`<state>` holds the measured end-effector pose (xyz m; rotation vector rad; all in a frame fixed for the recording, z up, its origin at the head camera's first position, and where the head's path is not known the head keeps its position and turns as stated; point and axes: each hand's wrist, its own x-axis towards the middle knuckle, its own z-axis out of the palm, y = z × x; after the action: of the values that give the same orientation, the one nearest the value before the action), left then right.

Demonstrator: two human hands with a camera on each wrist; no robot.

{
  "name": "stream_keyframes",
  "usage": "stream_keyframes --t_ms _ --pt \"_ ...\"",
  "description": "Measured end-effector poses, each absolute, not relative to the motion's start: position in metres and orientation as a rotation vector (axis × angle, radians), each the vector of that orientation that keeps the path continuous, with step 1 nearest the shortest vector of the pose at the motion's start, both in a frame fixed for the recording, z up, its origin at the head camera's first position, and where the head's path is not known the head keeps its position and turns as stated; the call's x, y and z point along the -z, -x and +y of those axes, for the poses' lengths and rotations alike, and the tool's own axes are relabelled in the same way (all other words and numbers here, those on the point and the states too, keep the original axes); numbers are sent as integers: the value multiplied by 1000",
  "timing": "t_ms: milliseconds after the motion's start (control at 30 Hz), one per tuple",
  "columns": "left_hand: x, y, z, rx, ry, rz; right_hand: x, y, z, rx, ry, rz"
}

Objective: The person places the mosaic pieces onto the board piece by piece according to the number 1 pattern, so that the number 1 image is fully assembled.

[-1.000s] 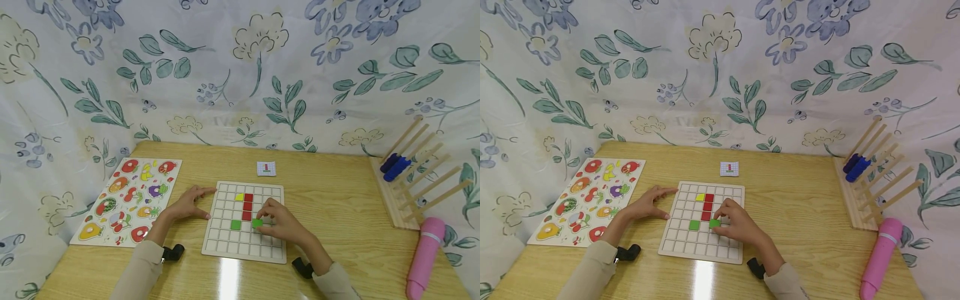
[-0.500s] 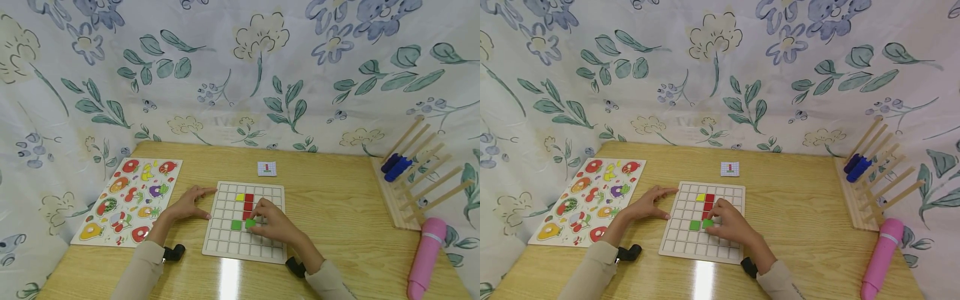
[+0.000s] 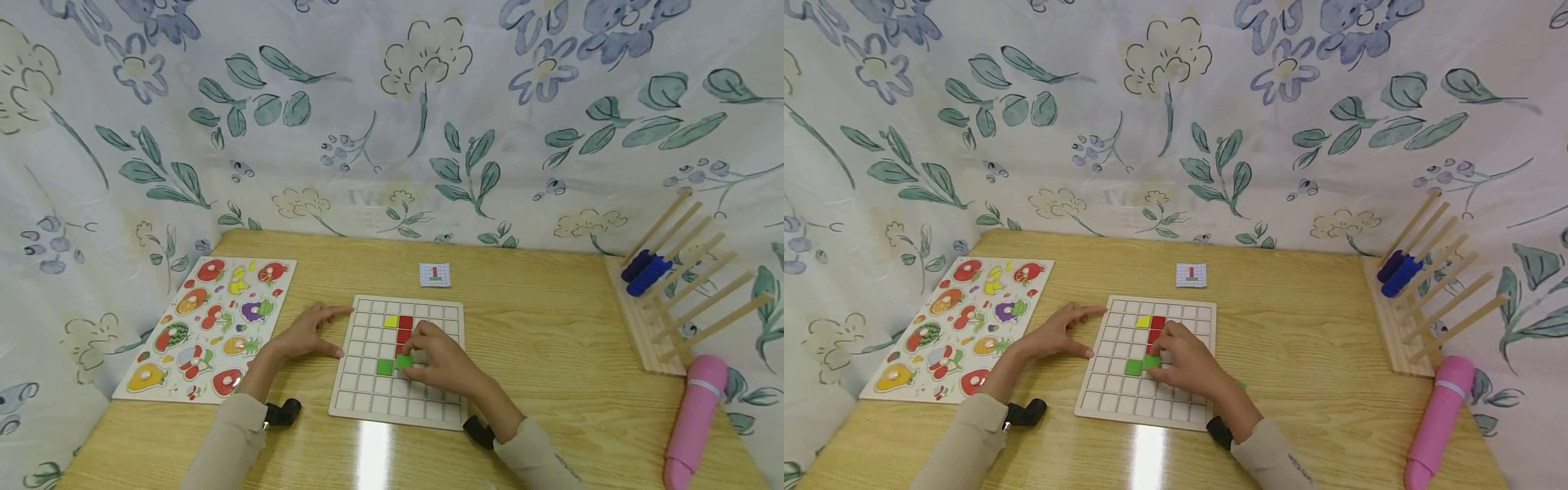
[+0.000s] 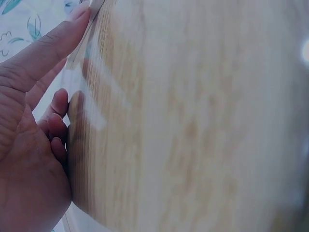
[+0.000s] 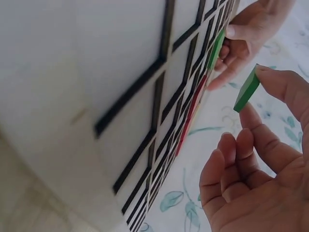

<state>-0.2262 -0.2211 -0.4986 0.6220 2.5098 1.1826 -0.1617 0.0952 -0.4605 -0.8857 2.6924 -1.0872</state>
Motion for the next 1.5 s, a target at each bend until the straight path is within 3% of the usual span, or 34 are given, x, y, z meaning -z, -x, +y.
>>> stream_keyframes --t_ms 1000,1500 --pt "495 225 -221 -1187 -600 2505 468 161 84 744 965 2825" --pt "496 225 -220 -1168 -593 2504 461 157 107 1246 772 2550"
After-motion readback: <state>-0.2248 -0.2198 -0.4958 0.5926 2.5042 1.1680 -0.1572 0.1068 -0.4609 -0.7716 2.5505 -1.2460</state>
